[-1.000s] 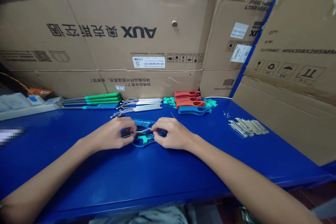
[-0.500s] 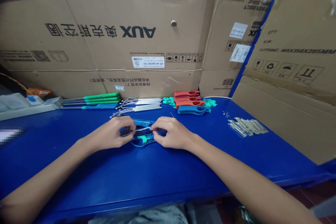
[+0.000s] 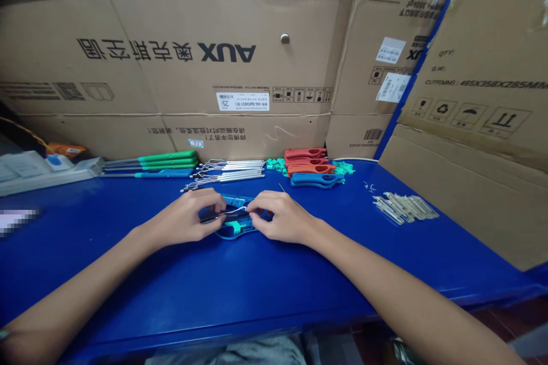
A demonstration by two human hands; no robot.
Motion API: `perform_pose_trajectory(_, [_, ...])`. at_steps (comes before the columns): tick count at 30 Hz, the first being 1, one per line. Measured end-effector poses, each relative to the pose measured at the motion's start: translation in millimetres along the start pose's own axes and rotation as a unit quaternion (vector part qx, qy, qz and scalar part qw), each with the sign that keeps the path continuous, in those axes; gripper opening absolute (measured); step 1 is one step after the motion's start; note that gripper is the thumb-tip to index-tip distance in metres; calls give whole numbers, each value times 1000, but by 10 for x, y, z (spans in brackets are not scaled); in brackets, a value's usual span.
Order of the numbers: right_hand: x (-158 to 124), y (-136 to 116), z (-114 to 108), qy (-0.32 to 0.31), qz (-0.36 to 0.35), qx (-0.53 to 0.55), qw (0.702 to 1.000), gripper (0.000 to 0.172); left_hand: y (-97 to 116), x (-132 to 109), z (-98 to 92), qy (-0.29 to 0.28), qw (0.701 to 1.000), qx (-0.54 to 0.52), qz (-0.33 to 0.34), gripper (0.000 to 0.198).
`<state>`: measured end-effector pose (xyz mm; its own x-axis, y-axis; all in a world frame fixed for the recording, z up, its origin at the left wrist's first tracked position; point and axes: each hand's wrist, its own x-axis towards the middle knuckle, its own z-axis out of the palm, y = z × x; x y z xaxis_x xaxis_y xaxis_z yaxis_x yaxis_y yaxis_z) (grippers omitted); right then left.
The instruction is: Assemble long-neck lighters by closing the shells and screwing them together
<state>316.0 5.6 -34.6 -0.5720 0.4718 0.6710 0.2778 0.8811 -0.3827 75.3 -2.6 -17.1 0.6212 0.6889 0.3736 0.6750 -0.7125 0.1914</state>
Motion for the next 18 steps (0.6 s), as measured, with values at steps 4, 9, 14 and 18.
perform_pose_trajectory(4, [4, -6, 1, 0, 3, 3, 1000, 13, 33, 15, 57, 17, 1000, 0, 13, 7])
perform_pose_trajectory(9, [7, -11, 1, 5, -4, 5, 1000, 12, 38, 25, 95, 35, 999, 5, 28, 13])
perform_pose_trajectory(14, [11, -15, 3, 11, -6, 6, 1000, 13, 19, 26, 115, 47, 998, 6, 50, 16])
perform_pose_trajectory(18, [14, -19, 0, 11, -10, 4, 1000, 13, 17, 27, 120, 49, 997, 10, 60, 18])
